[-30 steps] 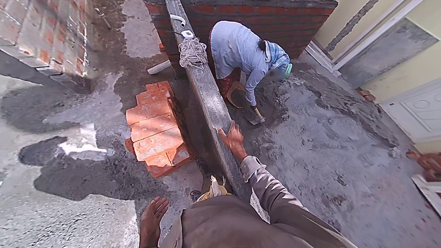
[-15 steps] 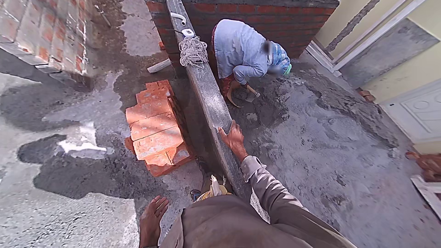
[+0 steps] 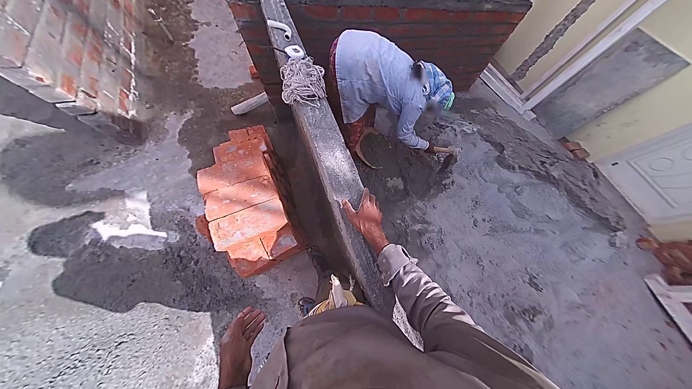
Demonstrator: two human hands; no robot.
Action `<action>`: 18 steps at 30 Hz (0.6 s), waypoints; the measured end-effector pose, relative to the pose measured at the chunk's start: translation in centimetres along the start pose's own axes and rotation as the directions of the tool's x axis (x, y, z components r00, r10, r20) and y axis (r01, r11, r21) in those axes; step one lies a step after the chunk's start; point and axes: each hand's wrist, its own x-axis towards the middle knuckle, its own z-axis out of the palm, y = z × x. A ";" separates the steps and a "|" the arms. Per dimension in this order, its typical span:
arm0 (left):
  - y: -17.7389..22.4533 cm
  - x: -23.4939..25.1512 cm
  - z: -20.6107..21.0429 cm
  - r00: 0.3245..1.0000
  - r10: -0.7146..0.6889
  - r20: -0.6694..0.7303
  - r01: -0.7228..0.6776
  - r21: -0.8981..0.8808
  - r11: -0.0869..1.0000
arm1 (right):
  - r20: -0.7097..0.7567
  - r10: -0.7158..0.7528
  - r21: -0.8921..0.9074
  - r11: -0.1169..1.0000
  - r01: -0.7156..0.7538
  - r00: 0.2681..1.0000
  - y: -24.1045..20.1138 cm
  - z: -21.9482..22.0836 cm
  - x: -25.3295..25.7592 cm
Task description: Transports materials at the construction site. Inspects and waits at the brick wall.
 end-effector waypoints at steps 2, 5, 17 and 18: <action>0.0 -0.1 0.0 1.000 0.005 0.006 -0.005 0.005 1.000 | -0.002 -0.002 0.003 1.000 0.002 1.000 0.0 0.0 0.0; 0.0 0.0 -0.1 1.000 0.002 0.011 -0.002 0.006 1.000 | -0.007 -0.005 0.000 1.000 0.005 1.000 0.0 0.0 0.0; -0.2 0.2 -0.1 1.000 -0.006 0.003 0.006 0.006 1.000 | -0.014 -0.001 0.012 1.000 0.002 1.000 0.0 0.0 -0.1; -0.2 0.3 -0.2 1.000 -0.003 0.004 0.003 0.002 1.000 | -0.016 -0.001 0.007 1.000 0.001 1.000 0.0 0.0 0.0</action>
